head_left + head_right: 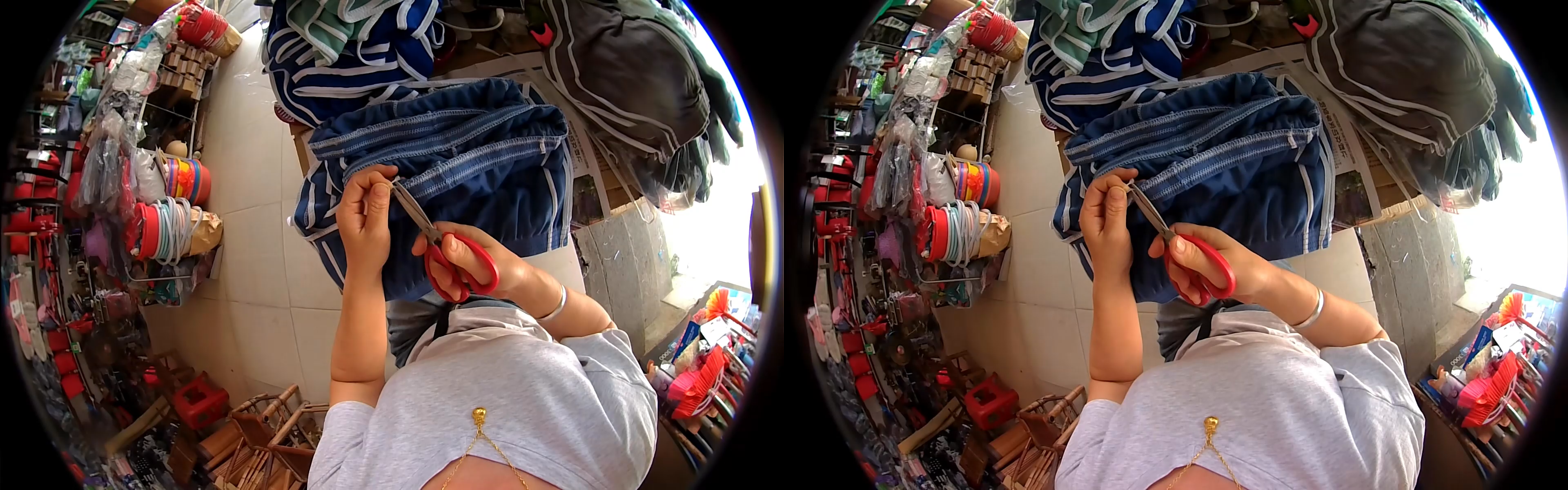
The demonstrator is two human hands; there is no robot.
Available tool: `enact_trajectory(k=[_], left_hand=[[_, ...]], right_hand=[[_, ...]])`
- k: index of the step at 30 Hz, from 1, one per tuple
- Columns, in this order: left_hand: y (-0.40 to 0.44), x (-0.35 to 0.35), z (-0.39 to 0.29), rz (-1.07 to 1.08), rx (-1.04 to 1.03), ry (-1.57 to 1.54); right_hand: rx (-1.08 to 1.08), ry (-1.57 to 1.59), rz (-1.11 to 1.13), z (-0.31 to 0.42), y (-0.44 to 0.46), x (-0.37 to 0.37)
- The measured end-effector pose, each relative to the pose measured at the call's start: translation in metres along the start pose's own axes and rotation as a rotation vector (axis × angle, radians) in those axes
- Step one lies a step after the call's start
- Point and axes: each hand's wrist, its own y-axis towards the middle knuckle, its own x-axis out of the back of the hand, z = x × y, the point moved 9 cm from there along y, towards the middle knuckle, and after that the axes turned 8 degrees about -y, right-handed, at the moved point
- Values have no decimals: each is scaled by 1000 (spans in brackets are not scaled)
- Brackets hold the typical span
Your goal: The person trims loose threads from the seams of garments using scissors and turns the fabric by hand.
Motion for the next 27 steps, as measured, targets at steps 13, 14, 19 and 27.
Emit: enact_trajectory(k=[13, 14, 19, 27], left_hand=[[-2, 0, 7, -11, 53, -114], [-2, 1, 7, -11, 53, -113], [-9, 15, -4, -84, 26, -98], [-84, -113, -48, 634, -297, 318]], right_hand=[[-6, 62, -39, -6, 1, 7], [-5, 62, -38, -6, 0, 7], [106, 51, 16, 4, -15, 9], [472, -191, -438, 64, -112, 105]])
